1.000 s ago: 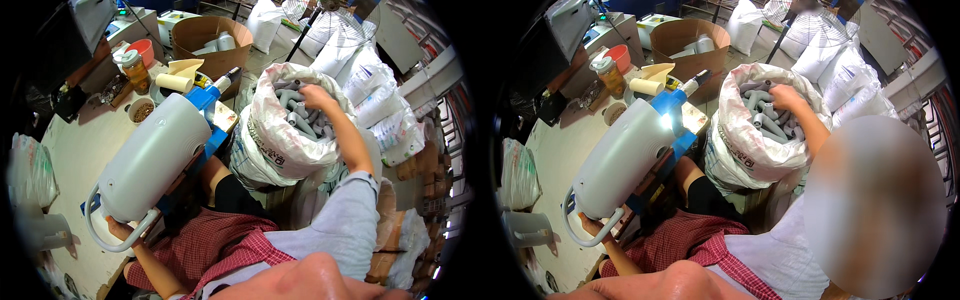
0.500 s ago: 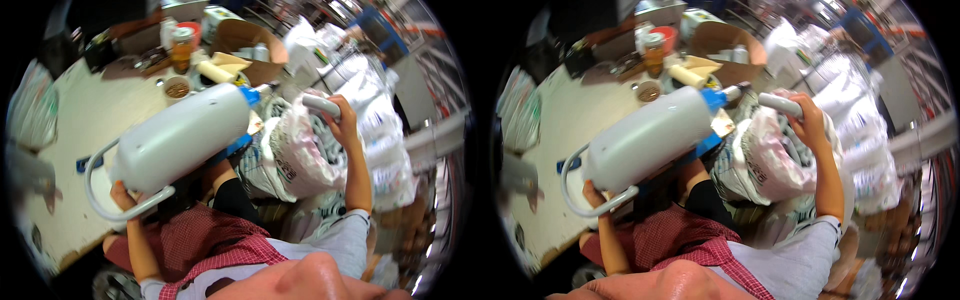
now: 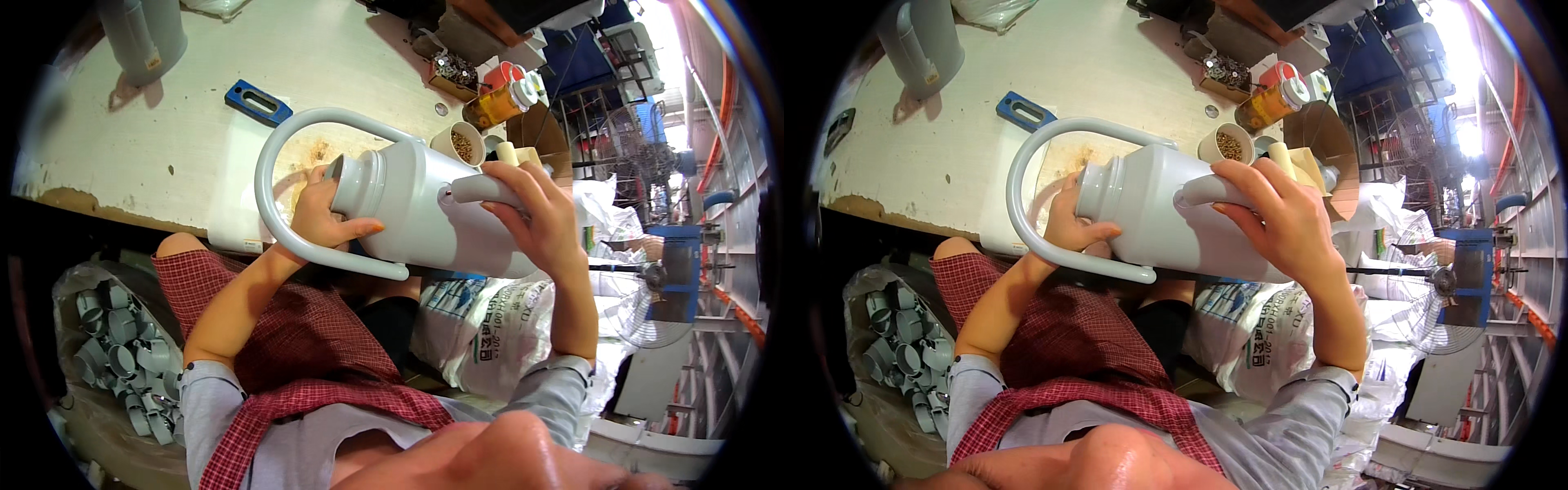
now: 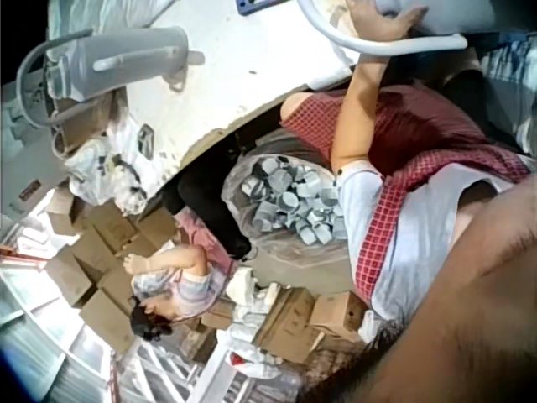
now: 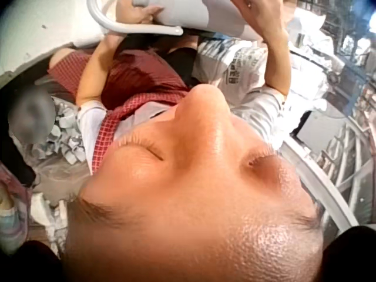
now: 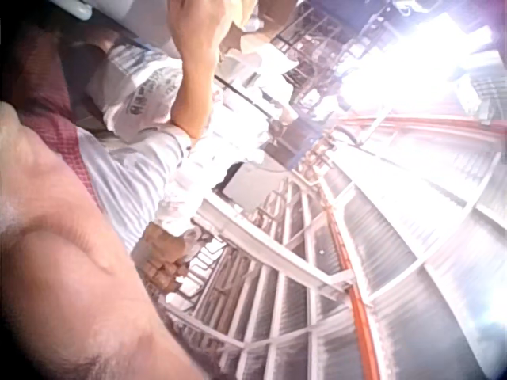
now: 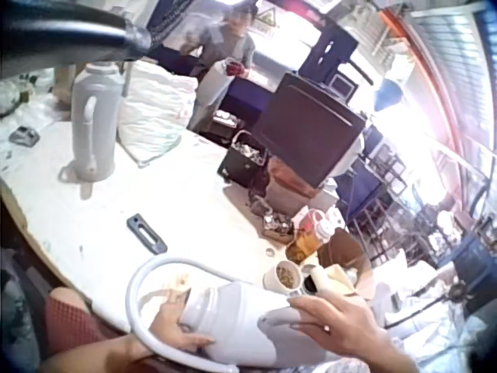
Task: The person assembles white plastic watering cans by hand. They pick up the can body, insert a handle, and secure it with a screw using a manual press tool. The person repeats this process for multiple units, placing the finished cans on the table.
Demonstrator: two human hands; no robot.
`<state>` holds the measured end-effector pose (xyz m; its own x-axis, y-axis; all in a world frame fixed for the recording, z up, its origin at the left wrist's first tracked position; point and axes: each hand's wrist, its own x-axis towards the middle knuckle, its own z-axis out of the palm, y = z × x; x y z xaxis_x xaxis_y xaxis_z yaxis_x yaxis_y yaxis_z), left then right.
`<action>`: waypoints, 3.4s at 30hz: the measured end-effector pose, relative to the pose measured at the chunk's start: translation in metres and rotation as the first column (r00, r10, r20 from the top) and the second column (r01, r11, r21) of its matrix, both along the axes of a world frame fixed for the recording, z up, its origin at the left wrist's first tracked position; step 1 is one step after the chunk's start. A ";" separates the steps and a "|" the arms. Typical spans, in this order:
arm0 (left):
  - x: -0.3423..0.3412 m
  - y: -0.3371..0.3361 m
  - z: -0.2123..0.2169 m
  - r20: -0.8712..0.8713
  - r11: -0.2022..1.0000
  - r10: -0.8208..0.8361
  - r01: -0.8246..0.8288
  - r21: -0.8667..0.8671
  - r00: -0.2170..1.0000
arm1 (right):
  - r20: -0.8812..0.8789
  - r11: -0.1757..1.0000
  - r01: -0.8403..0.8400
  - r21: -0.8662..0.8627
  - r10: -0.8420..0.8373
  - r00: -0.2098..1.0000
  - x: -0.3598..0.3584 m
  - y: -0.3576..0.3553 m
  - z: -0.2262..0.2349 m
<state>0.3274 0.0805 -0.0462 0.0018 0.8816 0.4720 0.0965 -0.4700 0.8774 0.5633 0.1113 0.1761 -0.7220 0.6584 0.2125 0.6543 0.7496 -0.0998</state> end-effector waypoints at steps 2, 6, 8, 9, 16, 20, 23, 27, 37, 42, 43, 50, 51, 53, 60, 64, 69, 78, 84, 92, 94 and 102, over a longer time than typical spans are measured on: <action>0.000 0.002 -0.001 -0.061 0.999 0.030 -0.027 0.047 0.998 | 0.040 1.000 -0.003 0.024 0.002 0.999 -0.002 0.003 -0.004; 0.001 0.004 0.000 -0.069 0.997 0.058 -0.054 0.056 0.996 | 0.079 0.998 -0.024 0.066 0.018 0.997 -0.002 0.005 -0.007; 0.002 0.005 -0.003 -0.093 0.994 0.089 -0.082 0.076 0.992 | 0.097 0.996 -0.033 0.077 0.026 0.995 -0.002 0.004 -0.010; 0.001 0.005 -0.003 -0.108 0.994 0.082 -0.074 0.078 0.991 | 0.096 0.997 -0.038 0.069 0.032 0.995 -0.003 0.004 -0.009; -0.001 0.002 0.000 -0.142 0.991 0.083 -0.067 0.112 0.986 | 0.092 0.999 -0.034 0.014 0.033 0.995 -0.006 0.004 -0.008; 0.002 0.004 0.000 -0.140 0.972 0.140 -0.109 0.210 0.980 | 0.104 1.000 -0.022 -0.006 0.023 0.994 -0.007 0.004 -0.008; 0.000 0.002 0.000 -0.153 0.981 0.134 -0.109 0.159 0.979 | 0.099 0.999 -0.031 -0.009 0.032 0.995 -0.009 0.005 -0.008; 0.000 0.002 0.000 -0.161 0.983 0.133 -0.109 0.151 0.978 | 0.093 0.999 -0.020 -0.026 0.022 0.995 -0.011 0.005 -0.008; 0.004 -0.001 0.002 -0.144 0.985 0.135 -0.118 0.125 0.980 | 0.100 0.998 0.032 -0.059 -0.026 0.995 -0.012 0.000 -0.009; 0.011 -0.003 -0.001 -0.093 0.978 0.124 -0.105 0.182 0.988 | 0.215 0.988 -0.099 0.115 0.072 0.974 -0.003 0.017 -0.010; 0.013 -0.004 -0.005 -0.030 0.987 0.112 -0.108 0.118 0.993 | 0.197 0.978 -0.154 0.140 0.125 0.972 0.002 0.024 -0.014; 0.025 -0.016 -0.005 0.323 0.905 0.362 -0.248 -0.344 0.874 | 0.067 0.805 -0.347 0.481 0.361 0.930 0.016 0.051 -0.019; 0.019 -0.019 -0.004 0.364 0.839 0.468 -0.275 -0.470 0.805 | -0.065 0.735 -0.261 0.626 0.383 0.922 0.017 0.046 -0.015; -0.011 -0.039 0.013 0.428 0.816 0.547 -0.346 -0.463 0.719 | -0.413 0.804 0.019 0.595 0.286 0.865 0.042 0.000 -0.027; -0.157 -0.128 0.043 0.418 0.707 0.707 -0.545 -0.451 0.570 | -0.392 0.895 0.367 -0.253 -0.441 0.807 0.147 -0.071 -0.193; -0.150 -0.146 0.061 0.384 0.711 0.703 -0.568 -0.415 0.599 | -0.179 0.902 0.348 -0.255 -0.397 0.900 0.155 -0.047 -0.215; -0.141 -0.160 0.049 0.446 0.693 0.721 -0.537 -0.482 0.530 | -0.063 0.858 0.428 -0.285 -0.462 0.885 0.139 -0.044 -0.204; -0.168 -0.191 0.020 0.337 0.675 0.733 -0.570 -0.469 0.591 | -0.672 0.964 0.195 -0.183 -0.267 0.691 0.051 -0.068 -0.125; -0.161 -0.181 0.021 0.401 0.671 0.741 -0.588 -0.452 0.538 | -0.534 0.994 -0.011 -0.104 -0.046 0.844 -0.009 -0.009 -0.079; -0.178 -0.187 0.003 0.381 0.661 0.751 -0.615 -0.430 0.540 | -0.263 0.926 -0.093 -0.367 -0.008 0.965 -0.003 0.015 -0.050; -0.182 -0.189 0.001 0.389 0.682 0.731 -0.585 -0.439 0.560 | -0.212 0.942 -0.127 -0.310 0.062 0.975 -0.008 0.018 -0.043; -0.168 -0.184 0.016 0.417 0.689 0.724 -0.583 -0.430 0.549 | -0.126 0.938 -0.127 -0.322 0.090 0.988 -0.013 0.029 -0.043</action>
<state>0.1598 -0.1038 -0.0306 -0.7959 0.6054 0.0000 -0.1982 -0.2606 0.9449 0.5503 0.1399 0.1333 -0.7776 0.6238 0.0787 0.5426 0.7290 -0.4173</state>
